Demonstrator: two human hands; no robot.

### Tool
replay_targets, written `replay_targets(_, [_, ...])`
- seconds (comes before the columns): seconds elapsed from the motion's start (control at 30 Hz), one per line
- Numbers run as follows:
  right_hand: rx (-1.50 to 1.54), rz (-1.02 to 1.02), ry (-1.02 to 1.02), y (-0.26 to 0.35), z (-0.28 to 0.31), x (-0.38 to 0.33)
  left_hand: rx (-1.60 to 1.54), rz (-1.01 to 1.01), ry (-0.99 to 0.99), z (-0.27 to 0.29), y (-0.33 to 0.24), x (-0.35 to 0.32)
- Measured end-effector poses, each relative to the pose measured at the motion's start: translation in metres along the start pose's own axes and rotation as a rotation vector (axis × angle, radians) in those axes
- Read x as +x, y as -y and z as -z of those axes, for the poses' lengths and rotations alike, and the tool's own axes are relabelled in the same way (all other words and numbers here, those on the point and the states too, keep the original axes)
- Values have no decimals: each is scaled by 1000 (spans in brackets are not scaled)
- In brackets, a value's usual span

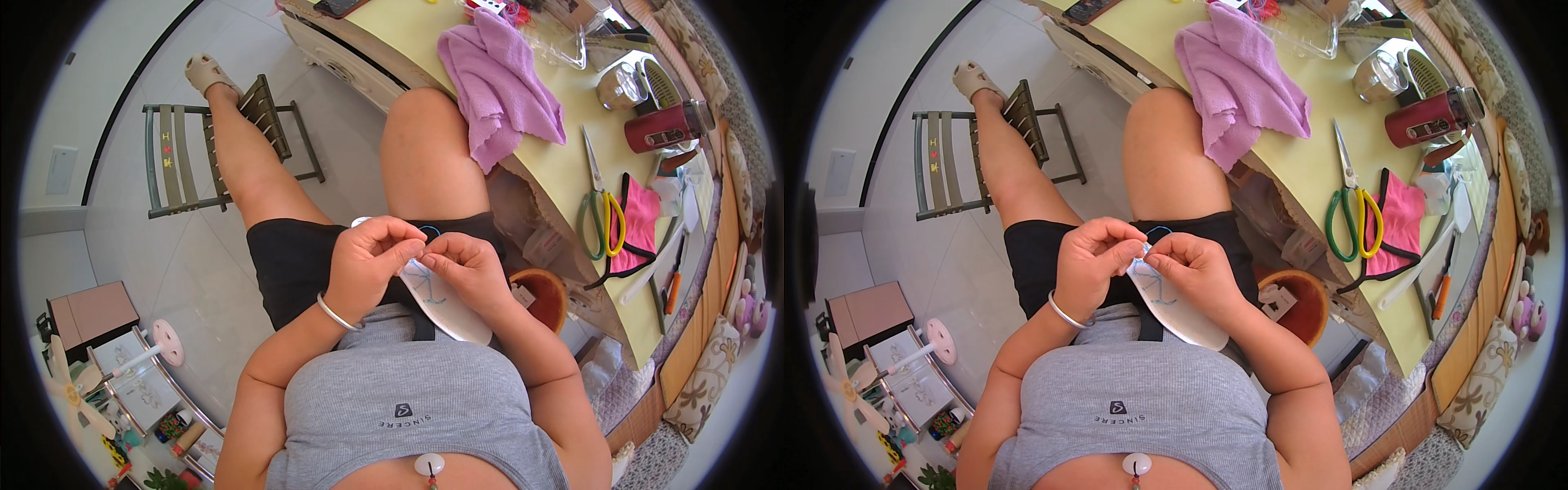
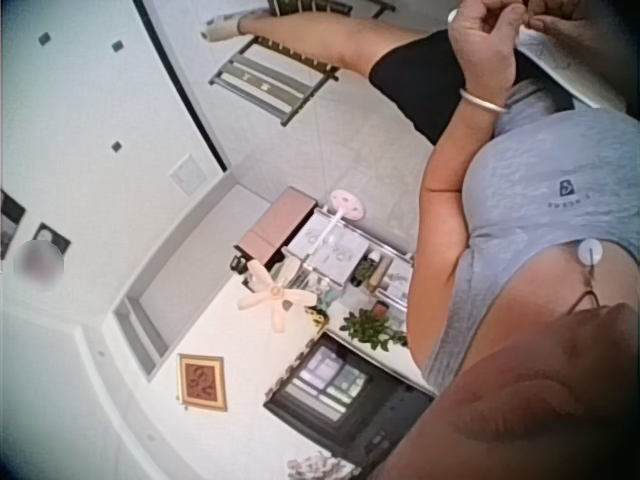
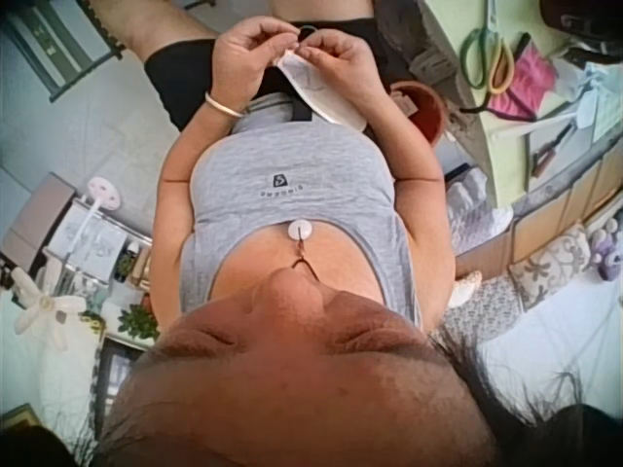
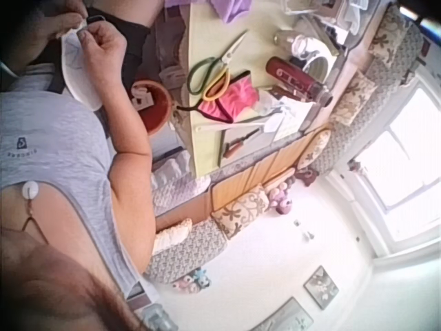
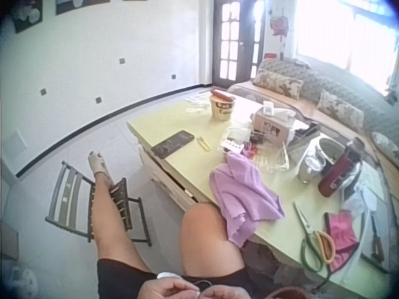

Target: The person sews a colorful pattern onto a white shoe insole using a needle and blue thread.

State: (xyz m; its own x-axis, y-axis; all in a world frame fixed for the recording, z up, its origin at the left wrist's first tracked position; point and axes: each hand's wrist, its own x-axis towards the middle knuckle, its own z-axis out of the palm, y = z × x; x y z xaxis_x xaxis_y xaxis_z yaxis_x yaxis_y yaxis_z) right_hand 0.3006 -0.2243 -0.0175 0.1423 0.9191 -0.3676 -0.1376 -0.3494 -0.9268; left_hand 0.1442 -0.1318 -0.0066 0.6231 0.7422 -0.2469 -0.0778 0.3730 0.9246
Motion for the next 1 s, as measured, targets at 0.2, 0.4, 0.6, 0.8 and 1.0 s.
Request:
replay_targets(0.2, [63, -1, -56, -2, 9, -1, -392, 25, 35, 19, -1, 8])
replay_targets(0.4, [406, -69, -160, 4, 21, 6, 618, -480, 429, 32, -25, 15])
replay_targets(0.6, [569, -59, -200, -1, 30, 11, 1263, -467, 594, 27, 2, 11])
replay_targets(0.8, [668, -24, -261, 1, 41, 11, 1238, -424, 602, 35, 9, 15])
replay_targets(1.0, [584, 2, -263, 18, 42, 12, 1024, -520, 231, 40, 26, 19])
